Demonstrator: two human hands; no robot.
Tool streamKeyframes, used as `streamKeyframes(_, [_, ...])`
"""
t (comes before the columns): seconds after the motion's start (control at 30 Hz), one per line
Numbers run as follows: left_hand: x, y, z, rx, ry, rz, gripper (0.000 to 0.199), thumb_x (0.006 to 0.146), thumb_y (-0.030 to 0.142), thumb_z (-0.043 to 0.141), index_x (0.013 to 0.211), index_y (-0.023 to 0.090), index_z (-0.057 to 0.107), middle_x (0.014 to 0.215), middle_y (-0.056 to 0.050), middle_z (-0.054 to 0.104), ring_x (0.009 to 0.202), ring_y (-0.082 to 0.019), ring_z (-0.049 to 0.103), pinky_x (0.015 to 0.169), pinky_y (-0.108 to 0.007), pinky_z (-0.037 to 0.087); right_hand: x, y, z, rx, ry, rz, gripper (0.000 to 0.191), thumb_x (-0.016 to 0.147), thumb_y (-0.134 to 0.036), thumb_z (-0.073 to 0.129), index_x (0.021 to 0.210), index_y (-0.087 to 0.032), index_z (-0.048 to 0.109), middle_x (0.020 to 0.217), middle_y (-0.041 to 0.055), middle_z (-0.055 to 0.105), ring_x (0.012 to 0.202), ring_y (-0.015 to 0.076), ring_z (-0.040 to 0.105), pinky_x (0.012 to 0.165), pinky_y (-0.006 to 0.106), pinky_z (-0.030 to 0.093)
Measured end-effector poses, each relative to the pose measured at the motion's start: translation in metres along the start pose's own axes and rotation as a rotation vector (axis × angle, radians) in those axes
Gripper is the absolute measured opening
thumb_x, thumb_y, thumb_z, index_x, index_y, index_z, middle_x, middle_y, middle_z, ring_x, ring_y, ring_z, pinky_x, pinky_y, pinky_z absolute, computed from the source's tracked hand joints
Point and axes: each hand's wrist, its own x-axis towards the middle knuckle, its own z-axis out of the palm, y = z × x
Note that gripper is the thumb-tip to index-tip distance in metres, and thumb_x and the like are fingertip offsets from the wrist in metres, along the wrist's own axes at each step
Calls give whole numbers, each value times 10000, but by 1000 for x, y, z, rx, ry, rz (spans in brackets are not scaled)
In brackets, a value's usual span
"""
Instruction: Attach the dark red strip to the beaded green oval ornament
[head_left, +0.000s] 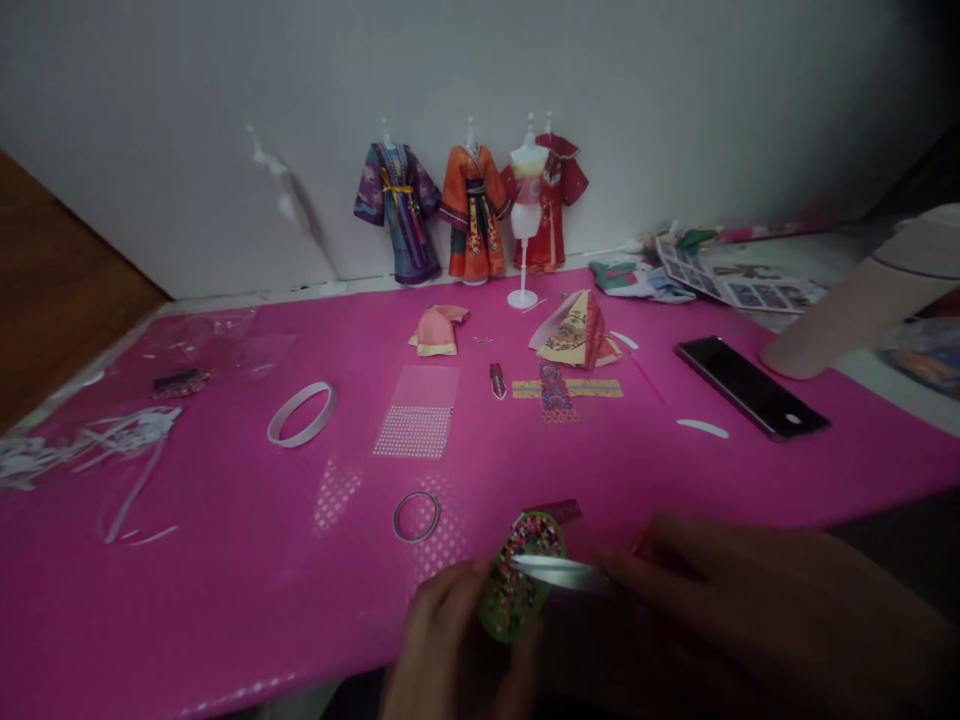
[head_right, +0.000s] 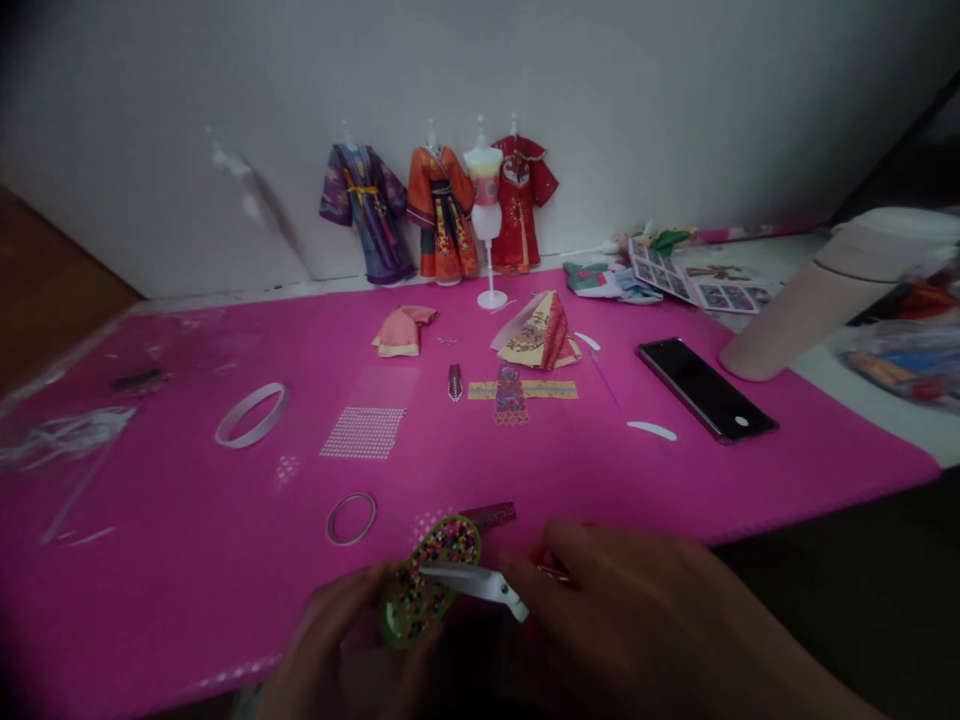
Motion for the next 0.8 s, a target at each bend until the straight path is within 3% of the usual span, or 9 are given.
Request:
streamKeyframes(0.3, [0,5,-3,43,-1,-61,383,847,306,633,1196,184,534,882,-59,737,724,-167,767,620,-197,641,7,-7,1,75,46,47,257,817,-145,610,1005,-303,537,638,-98,593,385,100,495,325,282,180])
streamKeyframes(0.5, [4,12,-2,12,-35,-141,366,863,296,610,1208,203,532,899,-56,744,742,-163,769,624,-185,635,10,-10,4,66,98,39,222,885,-129,487,1009,-305,542,634,-94,622,369,102,525,320,305,193])
streamKeyframes(0.7, [7,14,-2,-2,-43,-157,365,853,294,633,1197,213,542,904,-53,748,743,-167,767,614,-186,631,9,-11,9,87,121,32,339,780,-65,410,984,-293,556,639,-83,620,364,117,519,338,309,230])
streamKeyframes(0.8, [7,15,-2,-1,-35,-164,347,866,301,625,1195,220,547,902,-50,750,743,-172,767,615,-202,634,9,-10,10,103,94,42,286,791,-65,436,949,-282,535,653,-83,631,375,105,518,334,294,218])
